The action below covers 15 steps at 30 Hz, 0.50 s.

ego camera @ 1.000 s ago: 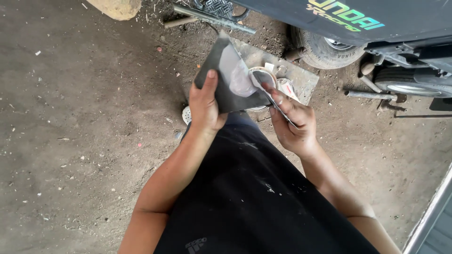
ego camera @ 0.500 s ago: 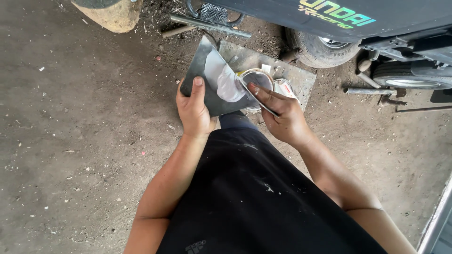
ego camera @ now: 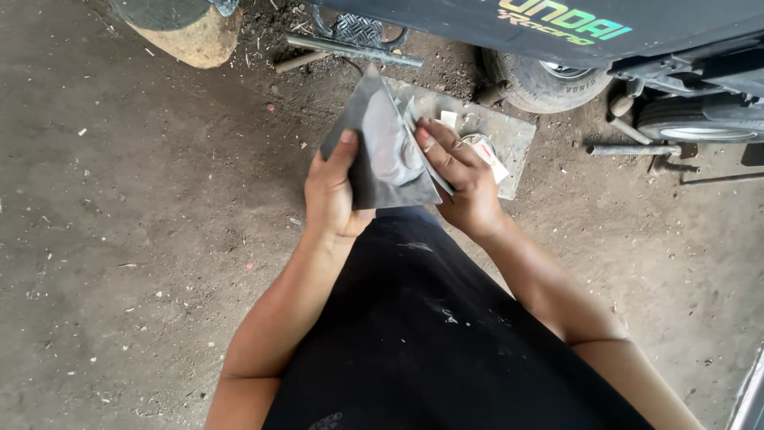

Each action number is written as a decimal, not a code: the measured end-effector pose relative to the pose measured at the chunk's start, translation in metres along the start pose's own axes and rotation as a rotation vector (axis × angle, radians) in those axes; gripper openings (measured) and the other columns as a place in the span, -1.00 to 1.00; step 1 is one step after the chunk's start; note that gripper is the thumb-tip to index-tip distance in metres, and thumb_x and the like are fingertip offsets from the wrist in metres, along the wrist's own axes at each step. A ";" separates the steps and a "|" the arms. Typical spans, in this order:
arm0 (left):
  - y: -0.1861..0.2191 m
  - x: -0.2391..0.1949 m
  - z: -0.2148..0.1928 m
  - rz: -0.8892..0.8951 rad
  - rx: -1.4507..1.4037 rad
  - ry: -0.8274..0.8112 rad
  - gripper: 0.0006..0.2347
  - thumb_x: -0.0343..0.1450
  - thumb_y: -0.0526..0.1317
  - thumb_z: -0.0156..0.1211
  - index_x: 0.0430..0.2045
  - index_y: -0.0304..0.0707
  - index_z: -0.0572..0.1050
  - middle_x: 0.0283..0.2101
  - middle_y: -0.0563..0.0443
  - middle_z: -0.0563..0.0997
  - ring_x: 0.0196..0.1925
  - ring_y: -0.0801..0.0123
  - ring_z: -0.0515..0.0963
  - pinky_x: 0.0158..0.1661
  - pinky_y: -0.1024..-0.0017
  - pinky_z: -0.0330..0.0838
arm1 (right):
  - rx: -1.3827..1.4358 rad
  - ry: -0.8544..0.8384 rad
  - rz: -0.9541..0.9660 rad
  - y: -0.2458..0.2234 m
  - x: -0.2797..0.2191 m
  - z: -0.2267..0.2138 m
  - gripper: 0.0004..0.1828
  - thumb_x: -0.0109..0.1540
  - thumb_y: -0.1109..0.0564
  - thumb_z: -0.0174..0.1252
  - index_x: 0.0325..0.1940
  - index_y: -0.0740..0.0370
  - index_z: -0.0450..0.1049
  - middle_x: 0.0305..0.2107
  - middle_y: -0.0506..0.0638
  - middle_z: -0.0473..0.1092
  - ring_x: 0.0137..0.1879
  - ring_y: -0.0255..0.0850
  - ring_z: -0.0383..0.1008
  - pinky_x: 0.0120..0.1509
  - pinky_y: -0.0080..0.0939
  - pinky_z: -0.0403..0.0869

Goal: The person mixes a grey paste from a can with a red substance from a tube onto a metal scraper. They then apply the mixed paste to a damaged area on the side of a black car, smoothing it over the surface.

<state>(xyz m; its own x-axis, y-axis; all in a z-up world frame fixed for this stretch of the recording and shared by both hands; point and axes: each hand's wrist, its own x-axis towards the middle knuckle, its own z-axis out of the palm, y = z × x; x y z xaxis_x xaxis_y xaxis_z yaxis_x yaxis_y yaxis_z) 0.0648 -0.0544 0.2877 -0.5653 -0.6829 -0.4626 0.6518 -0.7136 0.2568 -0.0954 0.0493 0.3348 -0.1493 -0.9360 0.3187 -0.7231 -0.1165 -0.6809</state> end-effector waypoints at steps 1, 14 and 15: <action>0.006 -0.003 0.005 -0.003 0.004 0.002 -0.74 0.49 -0.25 0.26 -0.01 -0.41 0.47 -0.05 -0.16 0.62 -0.08 0.21 0.66 -0.03 0.25 0.58 | 0.002 0.003 0.004 0.011 -0.006 0.002 -0.30 0.21 0.41 0.32 0.42 0.21 0.33 0.31 0.28 0.32 0.44 0.08 0.38 0.45 -0.04 0.42; -0.001 -0.003 0.000 0.031 0.119 -0.031 -0.70 0.48 -0.23 0.30 0.03 -0.44 0.47 -0.08 -0.11 0.63 -0.11 0.26 0.67 -0.08 0.29 0.60 | 1.333 0.112 0.564 0.003 -0.011 -0.038 -0.10 0.15 0.34 0.41 0.51 0.30 0.15 0.37 0.20 0.27 0.55 0.09 0.27 0.65 0.14 0.29; -0.004 -0.005 0.000 -0.043 0.095 -0.014 -0.68 0.46 -0.23 0.30 0.04 -0.42 0.47 -0.09 -0.09 0.64 -0.11 0.27 0.67 -0.07 0.30 0.61 | 1.372 0.099 0.534 0.001 -0.010 -0.038 -0.01 0.14 0.30 0.46 0.55 0.30 0.07 0.41 0.22 0.22 0.58 0.10 0.22 0.67 0.15 0.27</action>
<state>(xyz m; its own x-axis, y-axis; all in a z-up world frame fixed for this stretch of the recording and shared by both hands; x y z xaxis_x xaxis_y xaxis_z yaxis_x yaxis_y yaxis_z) 0.0647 -0.0485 0.2890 -0.5993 -0.6530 -0.4630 0.5766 -0.7534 0.3162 -0.1204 0.0716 0.3563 -0.2718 -0.9488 -0.1613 0.6130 -0.0415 -0.7890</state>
